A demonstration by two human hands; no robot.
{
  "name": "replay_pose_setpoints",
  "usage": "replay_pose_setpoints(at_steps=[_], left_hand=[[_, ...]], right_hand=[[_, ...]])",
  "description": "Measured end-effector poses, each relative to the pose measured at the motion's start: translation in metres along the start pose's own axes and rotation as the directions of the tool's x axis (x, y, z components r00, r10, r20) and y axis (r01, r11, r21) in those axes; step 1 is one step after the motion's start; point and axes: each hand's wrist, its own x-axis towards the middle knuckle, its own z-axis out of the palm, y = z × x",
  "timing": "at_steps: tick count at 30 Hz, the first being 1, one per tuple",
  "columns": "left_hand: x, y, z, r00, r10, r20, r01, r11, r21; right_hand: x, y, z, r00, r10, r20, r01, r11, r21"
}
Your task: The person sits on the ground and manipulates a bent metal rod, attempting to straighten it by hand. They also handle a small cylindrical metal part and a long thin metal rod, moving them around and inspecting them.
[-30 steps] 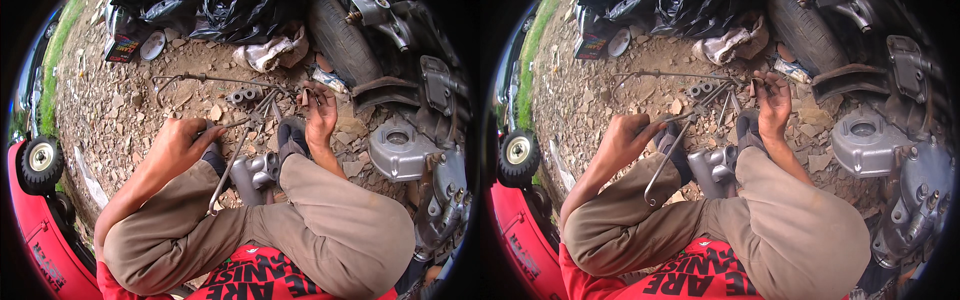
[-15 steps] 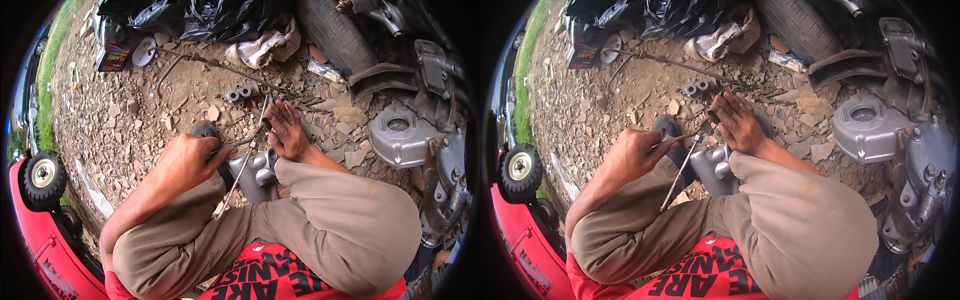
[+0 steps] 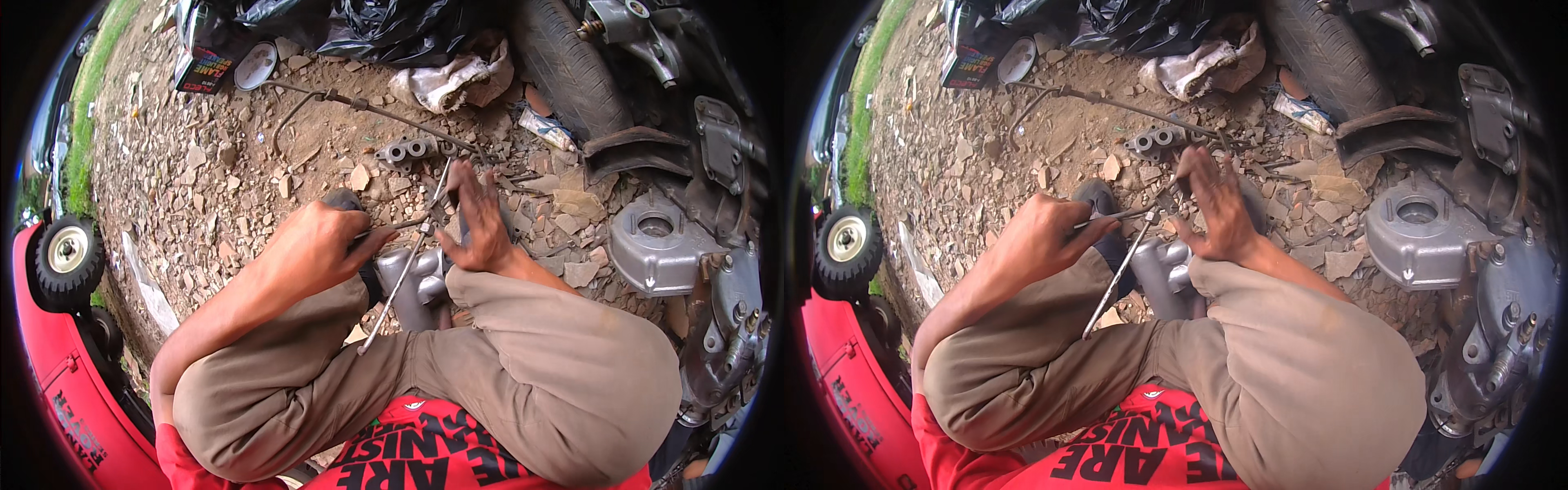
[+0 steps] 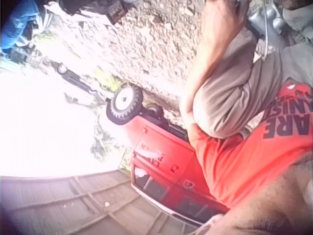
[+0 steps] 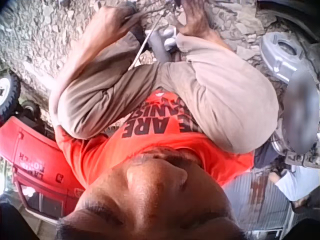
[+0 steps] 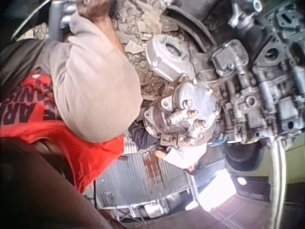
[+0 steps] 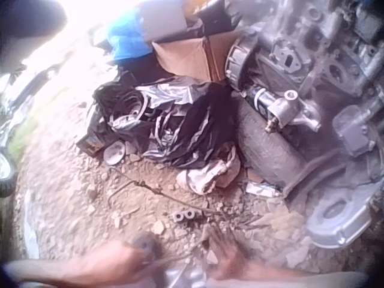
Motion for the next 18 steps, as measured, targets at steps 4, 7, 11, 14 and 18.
replay_pose_setpoints(at_steps=[4, 7, 11, 14, 18], left_hand=[[-0.001, 0.000, -0.002, 0.991, -0.079, 0.108, 0.074, 0.996, 0.051], [-0.003, -0.003, 0.002, 0.998, -0.043, 0.036, 0.041, 0.998, 0.053], [0.001, -0.002, -0.001, 0.999, -0.031, 0.033, 0.028, 0.996, 0.080], [0.001, 0.002, -0.001, 0.999, -0.037, 0.006, 0.037, 0.994, 0.104], [0.004, 0.011, -0.006, 0.988, -0.126, 0.094, 0.113, 0.984, 0.136]], right_hand=[[-0.006, 0.025, 0.000, 0.998, 0.029, 0.058, -0.017, 0.982, -0.187], [-0.002, 0.023, 0.000, 0.996, 0.072, 0.042, -0.065, 0.985, -0.157], [0.008, -0.002, -0.010, 0.997, -0.056, 0.051, 0.058, 0.997, -0.049], [0.018, 0.017, -0.025, 0.998, 0.022, 0.060, -0.007, 0.970, -0.241], [0.033, -0.017, -0.046, 0.964, -0.001, 0.268, 0.028, 0.995, -0.098]])
